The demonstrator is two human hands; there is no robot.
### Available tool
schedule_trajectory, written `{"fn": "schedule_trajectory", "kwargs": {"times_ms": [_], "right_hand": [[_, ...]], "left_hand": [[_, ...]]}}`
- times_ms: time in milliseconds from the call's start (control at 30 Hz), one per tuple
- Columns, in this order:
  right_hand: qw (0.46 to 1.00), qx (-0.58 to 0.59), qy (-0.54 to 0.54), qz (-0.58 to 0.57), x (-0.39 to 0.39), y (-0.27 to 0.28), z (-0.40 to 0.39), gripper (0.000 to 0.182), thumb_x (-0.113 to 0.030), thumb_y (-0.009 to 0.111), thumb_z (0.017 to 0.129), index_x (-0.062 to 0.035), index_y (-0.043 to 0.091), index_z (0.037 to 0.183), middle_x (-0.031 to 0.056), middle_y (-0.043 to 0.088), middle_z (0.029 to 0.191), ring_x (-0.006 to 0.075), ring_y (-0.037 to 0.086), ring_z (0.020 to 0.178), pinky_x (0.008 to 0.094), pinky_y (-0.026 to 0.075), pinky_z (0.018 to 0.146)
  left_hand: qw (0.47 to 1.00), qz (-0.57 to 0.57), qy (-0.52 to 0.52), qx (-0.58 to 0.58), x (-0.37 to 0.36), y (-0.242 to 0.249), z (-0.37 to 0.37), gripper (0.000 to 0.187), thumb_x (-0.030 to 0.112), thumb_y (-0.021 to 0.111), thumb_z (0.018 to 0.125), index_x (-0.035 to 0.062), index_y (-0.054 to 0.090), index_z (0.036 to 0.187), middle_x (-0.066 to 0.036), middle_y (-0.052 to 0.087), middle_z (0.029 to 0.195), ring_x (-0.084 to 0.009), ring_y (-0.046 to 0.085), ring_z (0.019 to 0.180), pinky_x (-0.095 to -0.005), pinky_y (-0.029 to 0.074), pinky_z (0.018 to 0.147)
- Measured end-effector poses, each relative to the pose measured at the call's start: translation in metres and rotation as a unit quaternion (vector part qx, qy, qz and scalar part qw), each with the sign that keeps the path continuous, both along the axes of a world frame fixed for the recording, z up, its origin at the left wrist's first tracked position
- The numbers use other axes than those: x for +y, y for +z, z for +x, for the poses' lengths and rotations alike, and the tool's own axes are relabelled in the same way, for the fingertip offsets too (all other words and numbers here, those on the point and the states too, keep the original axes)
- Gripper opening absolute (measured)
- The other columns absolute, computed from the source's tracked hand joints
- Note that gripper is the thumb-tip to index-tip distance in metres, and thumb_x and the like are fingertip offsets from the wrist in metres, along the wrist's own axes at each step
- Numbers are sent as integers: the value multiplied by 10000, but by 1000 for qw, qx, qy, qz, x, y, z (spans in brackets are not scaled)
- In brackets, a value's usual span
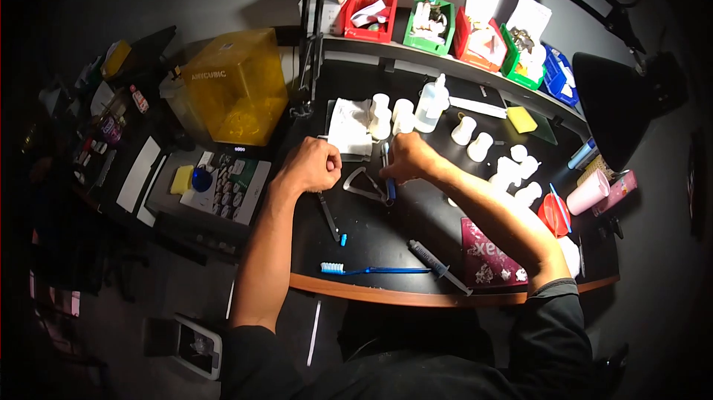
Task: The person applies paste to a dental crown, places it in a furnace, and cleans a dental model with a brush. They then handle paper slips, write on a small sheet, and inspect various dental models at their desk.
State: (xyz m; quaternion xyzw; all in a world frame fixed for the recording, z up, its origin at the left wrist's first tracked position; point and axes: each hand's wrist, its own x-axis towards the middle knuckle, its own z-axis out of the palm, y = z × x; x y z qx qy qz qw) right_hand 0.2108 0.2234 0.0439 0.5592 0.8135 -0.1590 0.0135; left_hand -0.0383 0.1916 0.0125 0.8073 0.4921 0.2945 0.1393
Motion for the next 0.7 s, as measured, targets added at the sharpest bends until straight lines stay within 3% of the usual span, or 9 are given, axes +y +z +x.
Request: {"fn": "schedule_trajectory", "kwargs": {"times_ms": [133, 167, 200, 267, 367, 467, 533, 567, 700], "right_hand": [[995, 13, 53, 82, -47, 28, 5, 239, -209, 753, 803, 25, 768, 853, 231, 726, 777, 388, 754, 780, 458, 624, 731], [994, 0, 92, 66, -63, 36, 6, 197, -190, 756, 819, -4, 780, 880, 214, 734, 799, 397, 749, 812, 466, 622, 745], [998, 49, 51, 2, -83, 41, 8, 183, -209, 767, 833, -35, 790, 887, 190, 735, 790, 390, 749, 826, 473, 620, 758], [996, -32, 77, -24, -119, 44, 22, 198, -249, 775, 847, -55, 794, 878, 173, 738, 790, 384, 747, 819, 467, 618, 751], [997, 1, 61, -46, -161, 41, 48, 235, -262, 774, 855, -28, 771, 869, 205, 736, 803, 382, 740, 786, 461, 609, 725], [990, 82, 28, 114, -206, 1, 63, 281, -224, 795, 843, -31, 710, 1028, 218, 684, 934, 417, 708, 849, 474, 587, 740], [959, 193, 13, 205, -239, -11, 61, 318, -167, 786, 858, -25, 669, 1117, 191, 628, 1037, 397, 683, 917, 464, 576, 754], [947, 241, 19, 213, -254, -22, 63, 310, -134, 781, 859, -21, 665, 1124, 176, 618, 1056, 376, 675, 931, 450, 575, 760], [903, 348, 3, 251, -295, -23, 95, 257, -58, 799, 825, -34, 701, 1062, 126, 672, 1007, 303, 695, 879, 386, 578, 748]], "left_hand": [[999, -12, 51, 9, -4, 9, -10, 99, 96, 702, 696, 5, 722, 728, -147, 713, 686, -267, 720, 656, -353, 553, 637], [998, -26, 53, 4, -5, 13, -13, 110, 104, 712, 692, -2, 714, 719, -154, 712, 684, -265, 718, 653, -352, 553, 637], [998, -38, 51, -1, -5, 15, -15, 125, 111, 722, 688, -10, 706, 711, -160, 710, 682, -263, 716, 649, -351, 552, 637], [996, -87, 29, 8, -8, 16, -16, 167, 147, 760, 687, -11, 707, 708, -162, 702, 669, -246, 705, 641, -357, 546, 637], [987, -157, -19, 42, -18, 26, -14, 251, 220, 840, 698, -2, 725, 725, -152, 704, 681, -227, 703, 671, -358, 543, 657], [989, -131, -61, 13, -16, 22, -16, 342, 262, 886, 715, 28, 643, 658, -58, 602, 594, -140, 582, 584, -327, 464, 570], [997, -67, -29, -15, -22, 27, -11, 338, 163, 864, 745, 36, 569, 639, -38, 554, 568, -119, 534, 564, -309, 427, 542], [999, -12, -28, -37, -20, 21, -12, 339, 173, 861, 740, 28, 570, 641, -79, 603, 576, -160, 582, 541, -328, 456, 534], [987, 84, -12, -137, -36, 26, 9, 315, 100, 806, 807, 49, 544, 640, 14, 463, 540, -55, 404, 510, -264, 304, 468]]}}
